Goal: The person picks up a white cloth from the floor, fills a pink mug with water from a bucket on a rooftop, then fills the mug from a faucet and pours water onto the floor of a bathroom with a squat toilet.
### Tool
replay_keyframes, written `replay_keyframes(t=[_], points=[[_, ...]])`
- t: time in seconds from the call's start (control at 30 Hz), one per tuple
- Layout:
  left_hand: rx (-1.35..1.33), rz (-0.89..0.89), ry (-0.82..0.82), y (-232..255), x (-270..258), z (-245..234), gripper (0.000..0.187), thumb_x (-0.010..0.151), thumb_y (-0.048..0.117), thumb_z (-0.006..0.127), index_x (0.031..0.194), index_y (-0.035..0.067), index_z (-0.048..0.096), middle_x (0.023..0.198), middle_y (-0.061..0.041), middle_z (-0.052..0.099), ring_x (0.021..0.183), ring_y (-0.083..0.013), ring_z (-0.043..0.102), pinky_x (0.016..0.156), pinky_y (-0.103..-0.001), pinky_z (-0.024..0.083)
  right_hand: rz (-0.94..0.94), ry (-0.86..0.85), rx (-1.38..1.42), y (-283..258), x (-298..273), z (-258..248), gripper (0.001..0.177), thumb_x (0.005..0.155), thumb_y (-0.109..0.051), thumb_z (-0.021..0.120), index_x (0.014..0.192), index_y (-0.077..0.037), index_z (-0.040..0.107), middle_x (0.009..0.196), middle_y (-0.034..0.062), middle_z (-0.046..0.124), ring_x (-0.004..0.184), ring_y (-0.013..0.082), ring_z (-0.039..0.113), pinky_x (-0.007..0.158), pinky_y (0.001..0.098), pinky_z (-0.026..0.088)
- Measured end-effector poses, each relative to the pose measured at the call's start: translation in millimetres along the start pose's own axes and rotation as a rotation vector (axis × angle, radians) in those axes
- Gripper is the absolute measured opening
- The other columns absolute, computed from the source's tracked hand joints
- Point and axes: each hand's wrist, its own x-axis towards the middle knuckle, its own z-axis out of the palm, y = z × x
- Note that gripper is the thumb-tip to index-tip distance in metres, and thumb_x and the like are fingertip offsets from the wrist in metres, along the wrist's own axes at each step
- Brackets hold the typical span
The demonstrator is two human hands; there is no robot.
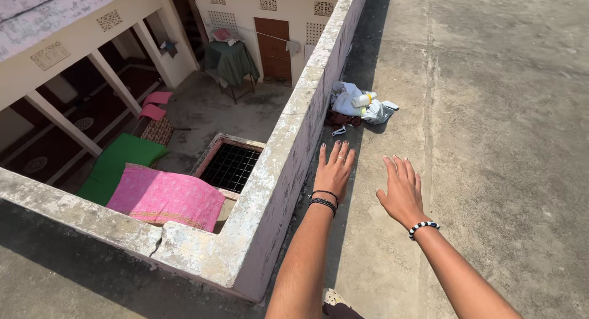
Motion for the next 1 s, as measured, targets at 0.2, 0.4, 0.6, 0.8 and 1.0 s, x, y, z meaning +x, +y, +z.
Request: replay_keyframes(t=[0.2,0.4,0.6,0.8,1.0], points=[[0.126,-0.547,0.052,-119.2,-64.4,0.5,0.077,0.085,0.009,0.066,0.155,0.011,0.035,0.164,-0.011,0.030,0.153,-0.0278,0.025,0.124,-0.056,0.016,-0.614,-0.045,0.155,-141.1,101.7,33.9,0.084,0.080,-0.018,0.075,0.153,-0.012,0.033,0.158,0.0138,0.035,0.153,0.0358,0.025,0.123,0.0546,0.022],[0.257,-1.179,0.013,-123.3,-244.2,-71.4,0.078,0.084,0.006,0.068,0.155,0.010,0.037,0.166,-0.011,0.030,0.152,-0.0284,0.026,0.124,-0.056,0.016,-1.185,-0.184,0.384,-301.9,26.8,22.9,0.087,0.078,-0.017,0.079,0.152,-0.011,0.034,0.157,0.0152,0.035,0.150,0.0368,0.024,0.120,0.0559,0.021],[0.457,-1.729,-0.088,39.5,-419.0,-137.1,0.078,0.084,0.003,0.066,0.156,0.012,0.035,0.165,-0.010,0.029,0.153,-0.0274,0.023,0.124,-0.055,0.014,-1.736,-0.345,0.530,-338.0,-153.5,-18.4,0.089,0.077,-0.016,0.079,0.153,-0.013,0.034,0.158,0.0142,0.036,0.151,0.0369,0.026,0.121,0.0555,0.024],[0.467,-2.155,-0.233,278.3,-494.6,-173.0,0.079,0.084,0.002,0.065,0.156,0.012,0.035,0.165,-0.009,0.028,0.154,-0.0268,0.022,0.124,-0.055,0.013,-2.167,-0.638,0.592,-258.1,-349.6,-59.7,0.090,0.078,-0.018,0.080,0.153,-0.012,0.031,0.157,0.0166,0.035,0.149,0.0394,0.025,0.119,0.0569,0.022],[0.430,-2.545,-0.319,481.2,-503.5,-159.4,0.082,0.081,0.003,0.069,0.156,0.011,0.036,0.164,-0.011,0.032,0.152,-0.0288,0.027,0.122,-0.053,0.018,-2.481,-0.963,0.486,-161.0,-465.2,-51.4,0.091,0.081,-0.016,0.078,0.157,-0.013,0.029,0.160,0.0169,0.034,0.152,0.0393,0.025,0.123,0.0526,0.024]])
